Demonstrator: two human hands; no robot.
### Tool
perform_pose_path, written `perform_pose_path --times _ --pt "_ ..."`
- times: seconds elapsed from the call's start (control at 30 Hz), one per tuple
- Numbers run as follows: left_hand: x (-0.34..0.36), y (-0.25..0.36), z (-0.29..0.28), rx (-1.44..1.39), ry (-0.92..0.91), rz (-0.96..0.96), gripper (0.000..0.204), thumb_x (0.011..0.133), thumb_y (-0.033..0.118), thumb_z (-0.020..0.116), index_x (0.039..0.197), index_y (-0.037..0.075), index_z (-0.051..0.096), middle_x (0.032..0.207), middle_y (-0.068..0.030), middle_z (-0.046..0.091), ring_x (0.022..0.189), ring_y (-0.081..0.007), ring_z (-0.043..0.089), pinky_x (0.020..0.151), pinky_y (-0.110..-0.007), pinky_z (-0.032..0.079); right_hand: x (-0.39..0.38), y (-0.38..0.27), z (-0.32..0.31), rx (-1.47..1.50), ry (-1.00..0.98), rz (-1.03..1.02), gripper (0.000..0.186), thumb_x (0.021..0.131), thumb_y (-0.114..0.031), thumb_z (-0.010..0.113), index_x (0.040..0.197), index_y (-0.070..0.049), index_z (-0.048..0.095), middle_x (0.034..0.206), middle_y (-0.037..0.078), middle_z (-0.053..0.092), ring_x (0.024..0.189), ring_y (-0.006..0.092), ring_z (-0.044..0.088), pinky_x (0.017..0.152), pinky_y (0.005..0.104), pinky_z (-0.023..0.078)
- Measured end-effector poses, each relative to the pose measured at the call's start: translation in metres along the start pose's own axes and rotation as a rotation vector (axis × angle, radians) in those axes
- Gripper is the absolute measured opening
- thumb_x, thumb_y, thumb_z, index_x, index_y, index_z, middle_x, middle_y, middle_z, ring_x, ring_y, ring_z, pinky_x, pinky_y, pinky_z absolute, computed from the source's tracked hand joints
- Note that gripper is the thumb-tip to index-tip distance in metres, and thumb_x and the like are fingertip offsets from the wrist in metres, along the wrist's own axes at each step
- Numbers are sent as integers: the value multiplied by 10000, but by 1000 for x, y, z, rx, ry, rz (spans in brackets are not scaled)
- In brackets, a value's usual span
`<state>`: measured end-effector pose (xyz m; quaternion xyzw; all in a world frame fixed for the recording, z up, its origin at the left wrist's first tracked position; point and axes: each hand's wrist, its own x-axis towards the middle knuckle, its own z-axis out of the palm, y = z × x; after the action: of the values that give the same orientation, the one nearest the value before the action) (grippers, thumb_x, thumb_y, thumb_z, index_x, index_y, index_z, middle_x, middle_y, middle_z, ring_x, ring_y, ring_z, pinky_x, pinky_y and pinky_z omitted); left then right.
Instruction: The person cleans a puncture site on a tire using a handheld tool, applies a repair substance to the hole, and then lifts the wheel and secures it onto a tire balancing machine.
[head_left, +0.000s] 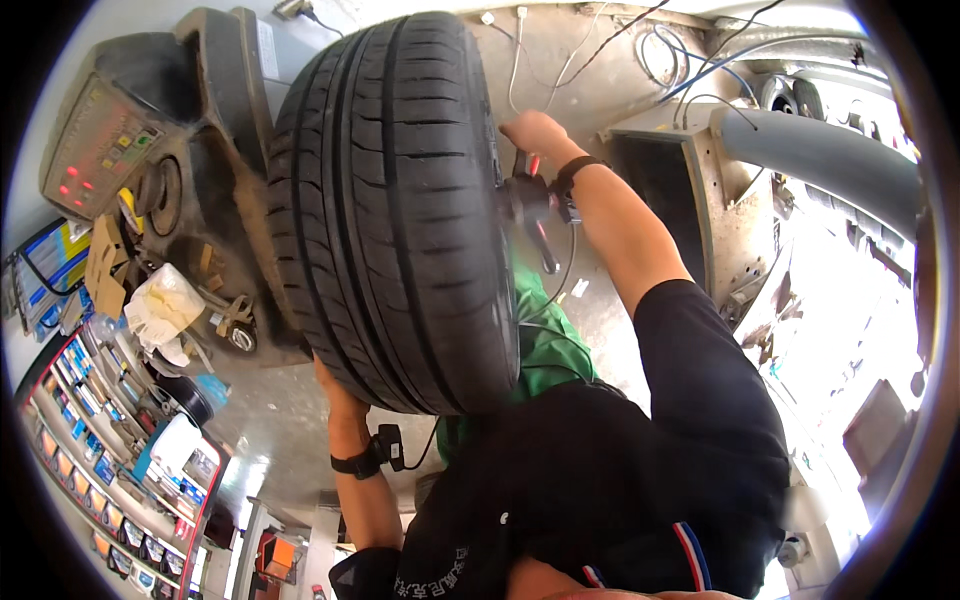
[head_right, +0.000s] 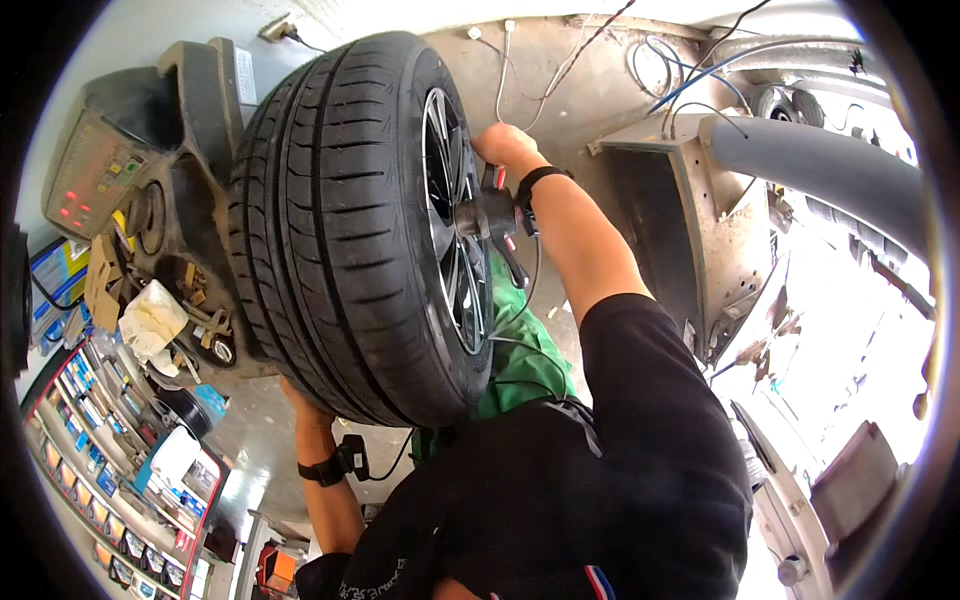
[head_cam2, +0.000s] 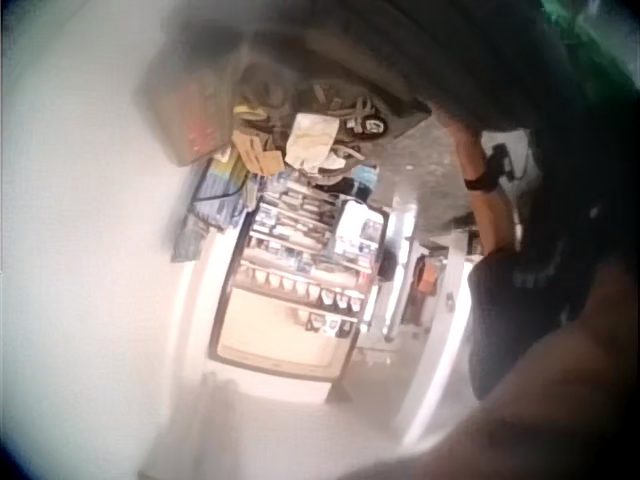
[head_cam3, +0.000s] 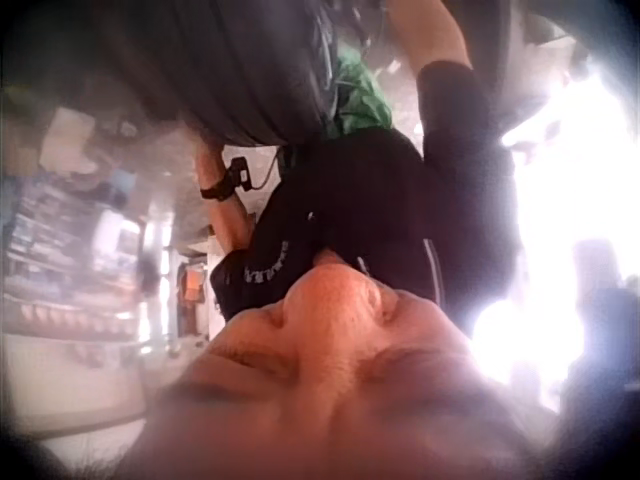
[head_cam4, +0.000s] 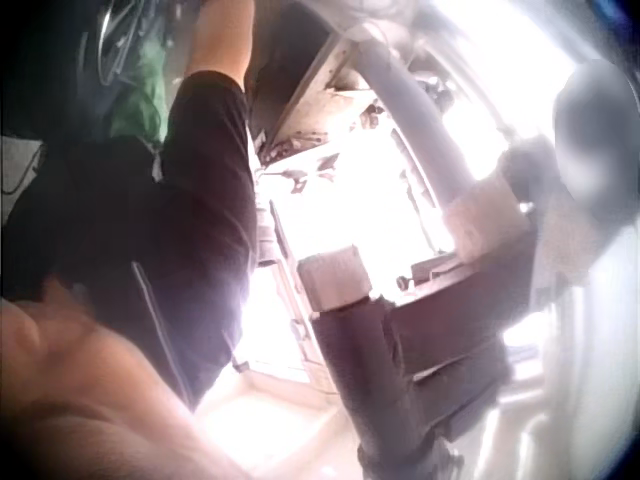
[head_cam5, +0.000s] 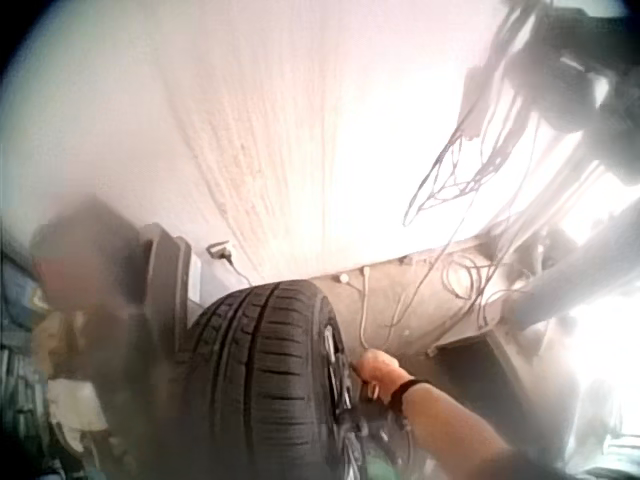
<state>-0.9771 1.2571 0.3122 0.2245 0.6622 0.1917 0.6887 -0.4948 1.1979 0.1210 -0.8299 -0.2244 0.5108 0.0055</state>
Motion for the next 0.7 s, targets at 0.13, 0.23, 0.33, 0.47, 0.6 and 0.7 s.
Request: perform_pose_path --times 0.13,0.23,0.33,0.47,0.6,0.7 --pt "-7 -11 -29 90 -163 117 558 1065 410 380 1475 31 388 1444 -122 494 1278 -270 518 1061 -415 442 8 31 40 570 -114 161 709 921 -709 448 840 -50 700 686 65 599 641 214 621 649 380 543" --pt "-1 -21 -43 86 -167 118 584 1059 428 371 1484 27 378 1457 -134 485 1281 -285 518 1059 -428 447 -39 68 47 673 -106 145 680 948 -692 440 907 -66 701 733 52 604 678 146 577 622 312 541" --pt "9 -19 -50 39 -148 41 658 1043 504 332 1503 34 362 1465 -143 490 1274 -333 534 1038 -465 487 -139 83 60 987 -308 198 733 950 -732 398 1120 -77 680 912 81 674 665 171 633 565 320 548" --pt "11 -25 -53 47 -120 65 658 1040 501 339 1501 32 362 1471 -153 480 1275 -332 533 1048 -468 481 -227 47 87 1168 -110 45 591 985 -458 571 1357 -3 506 892 113 636 593 163 582 473 319 506" --pt "26 -33 -82 256 -39 159 671 1035 506 350 1495 18 360 1466 -164 479 1272 -333 534 1046 -471 485 -227 10 43 1006 147 -90 482 890 -181 666 1299 28 520 850 110 621 594 167 574 455 318 494" --pt "11 -33 -76 577 -69 318 678 1029 508 366 1488 10 364 1457 -167 488 1262 -334 544 1040 -469 492 -160 -3 23 598 447 -156 347 923 -271 674 1086 23 591 685 70 609 525 149 574 436 331 433"
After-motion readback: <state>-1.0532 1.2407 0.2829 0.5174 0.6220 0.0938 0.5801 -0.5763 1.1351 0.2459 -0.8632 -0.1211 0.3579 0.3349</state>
